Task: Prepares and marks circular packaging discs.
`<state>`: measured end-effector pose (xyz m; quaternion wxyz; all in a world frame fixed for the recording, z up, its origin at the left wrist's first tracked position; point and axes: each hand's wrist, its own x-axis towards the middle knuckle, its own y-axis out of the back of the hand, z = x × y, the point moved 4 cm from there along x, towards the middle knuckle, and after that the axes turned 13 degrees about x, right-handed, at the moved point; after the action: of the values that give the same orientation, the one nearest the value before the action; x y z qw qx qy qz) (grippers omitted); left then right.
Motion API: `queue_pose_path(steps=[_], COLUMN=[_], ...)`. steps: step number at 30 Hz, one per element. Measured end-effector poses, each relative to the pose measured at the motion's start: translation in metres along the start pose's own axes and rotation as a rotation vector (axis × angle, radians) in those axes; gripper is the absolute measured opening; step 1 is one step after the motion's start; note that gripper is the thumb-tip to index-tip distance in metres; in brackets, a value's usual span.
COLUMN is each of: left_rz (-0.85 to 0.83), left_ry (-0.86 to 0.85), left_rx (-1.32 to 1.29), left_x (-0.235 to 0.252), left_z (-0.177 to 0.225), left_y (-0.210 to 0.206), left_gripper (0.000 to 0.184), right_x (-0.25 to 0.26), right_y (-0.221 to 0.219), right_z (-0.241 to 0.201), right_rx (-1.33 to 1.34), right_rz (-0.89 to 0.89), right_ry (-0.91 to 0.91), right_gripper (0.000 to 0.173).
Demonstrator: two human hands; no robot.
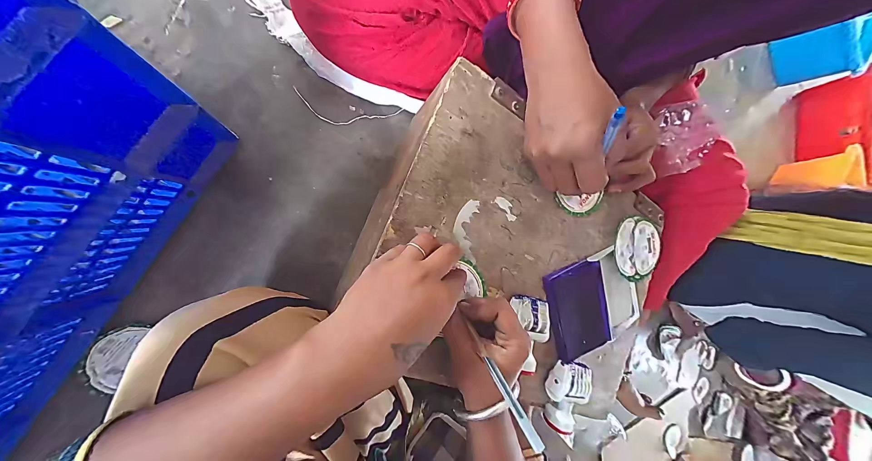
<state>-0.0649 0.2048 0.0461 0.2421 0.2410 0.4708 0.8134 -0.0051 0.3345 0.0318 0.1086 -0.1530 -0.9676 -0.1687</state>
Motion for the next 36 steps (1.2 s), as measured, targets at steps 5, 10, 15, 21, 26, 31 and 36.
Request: queue_pose_path(steps=[5,10,15,21,26,31,36], left_rz=[-0.039,-0.055,-0.049,-0.081,-0.054,-0.067,-0.068], left_ry=[0.006,0.003,0.002,0.023,0.008,0.003,0.011], left_rx=[-0.011,-0.017,-0.017,-0.047,-0.013,-0.018,-0.031], left_x=[-0.0002,0.0002,0.0,0.0001,-0.0003,0.0013,0.0003], left_z=[0.0002,-0.0002,0.0005,0.0007,-0.0001,0.0003,0.0014], left_y=[0.0011,0.0012,0.0016,0.0028,0.0026,0.0031,0.0027], left_gripper=[0.021,0.025,0.024,0.024,0.025,0.024,0.024], right_x=[0.0007,-0.0008,-0.0015,-0.002,-0.0041,-0.004,-0.0062], right_y=[-0.0002,0.0016,0.0013,0.0034,0.0047,0.0043,0.0054], right_z=[0.0016,-0.0009,0.0006,-0.0008,0.0008,0.0001,0.001], right_rx=[0.034,0.036,0.011,0.014,0.051,0.028,0.034], right_rz=[-0.005,0.041,0.028,0.026,0.001,0.025,0.027], right_ry=[-0.01,-0.013,0.006,-0.006,-0.005,-0.018,-0.039], right_gripper=[0.013,0.01,0.015,0.013,0.013,0.016,0.014])
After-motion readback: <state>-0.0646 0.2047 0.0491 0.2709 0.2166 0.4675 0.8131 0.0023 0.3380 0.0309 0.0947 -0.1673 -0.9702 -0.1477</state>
